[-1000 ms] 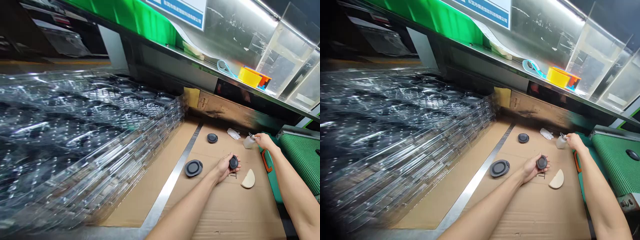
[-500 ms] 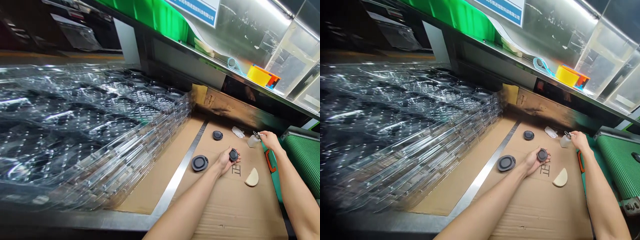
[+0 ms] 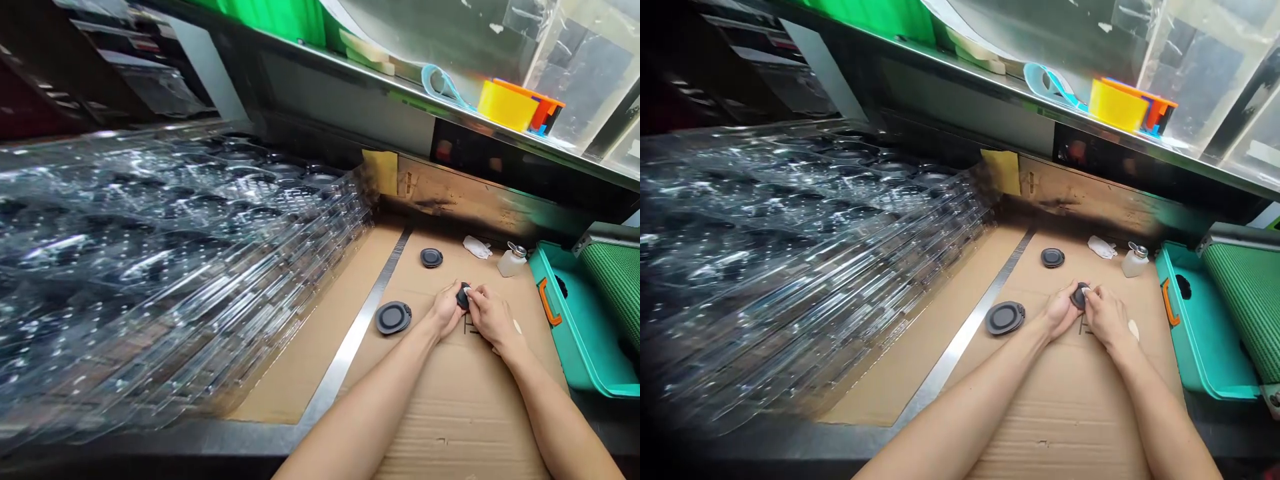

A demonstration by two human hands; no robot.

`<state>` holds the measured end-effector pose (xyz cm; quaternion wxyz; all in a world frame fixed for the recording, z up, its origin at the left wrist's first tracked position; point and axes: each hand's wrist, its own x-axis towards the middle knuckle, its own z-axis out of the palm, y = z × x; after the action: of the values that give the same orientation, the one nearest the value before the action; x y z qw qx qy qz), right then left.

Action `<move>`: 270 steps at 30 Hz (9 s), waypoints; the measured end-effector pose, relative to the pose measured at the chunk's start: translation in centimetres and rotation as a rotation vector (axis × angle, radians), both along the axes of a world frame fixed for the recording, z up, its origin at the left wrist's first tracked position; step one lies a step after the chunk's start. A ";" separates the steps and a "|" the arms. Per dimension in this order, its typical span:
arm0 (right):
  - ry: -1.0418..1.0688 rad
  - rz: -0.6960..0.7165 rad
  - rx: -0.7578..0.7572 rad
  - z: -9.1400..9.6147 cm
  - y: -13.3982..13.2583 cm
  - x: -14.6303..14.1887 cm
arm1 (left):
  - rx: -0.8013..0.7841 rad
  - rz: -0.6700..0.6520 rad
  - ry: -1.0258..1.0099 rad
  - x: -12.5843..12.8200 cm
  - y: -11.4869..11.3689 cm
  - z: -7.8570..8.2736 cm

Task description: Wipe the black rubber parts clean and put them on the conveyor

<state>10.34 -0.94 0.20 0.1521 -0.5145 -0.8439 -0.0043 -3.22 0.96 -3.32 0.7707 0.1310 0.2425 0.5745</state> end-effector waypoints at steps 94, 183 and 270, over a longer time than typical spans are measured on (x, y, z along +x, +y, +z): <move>0.067 -0.055 0.201 -1.0 0.3 -1.7 | 0.084 0.003 -0.004 1.0 -1.2 0.6; 0.258 -0.108 0.084 -1.2 -2.1 -2.4 | -0.058 -0.023 -0.065 0.0 -1.5 1.9; -0.099 0.013 -0.039 2.7 -0.3 1.0 | 0.118 -0.186 0.880 0.4 -3.0 2.6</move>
<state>11.37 -1.24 2.88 0.1002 -0.5112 -0.8535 -0.0120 -2.81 -2.02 -0.69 0.6339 0.4275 0.5010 0.4054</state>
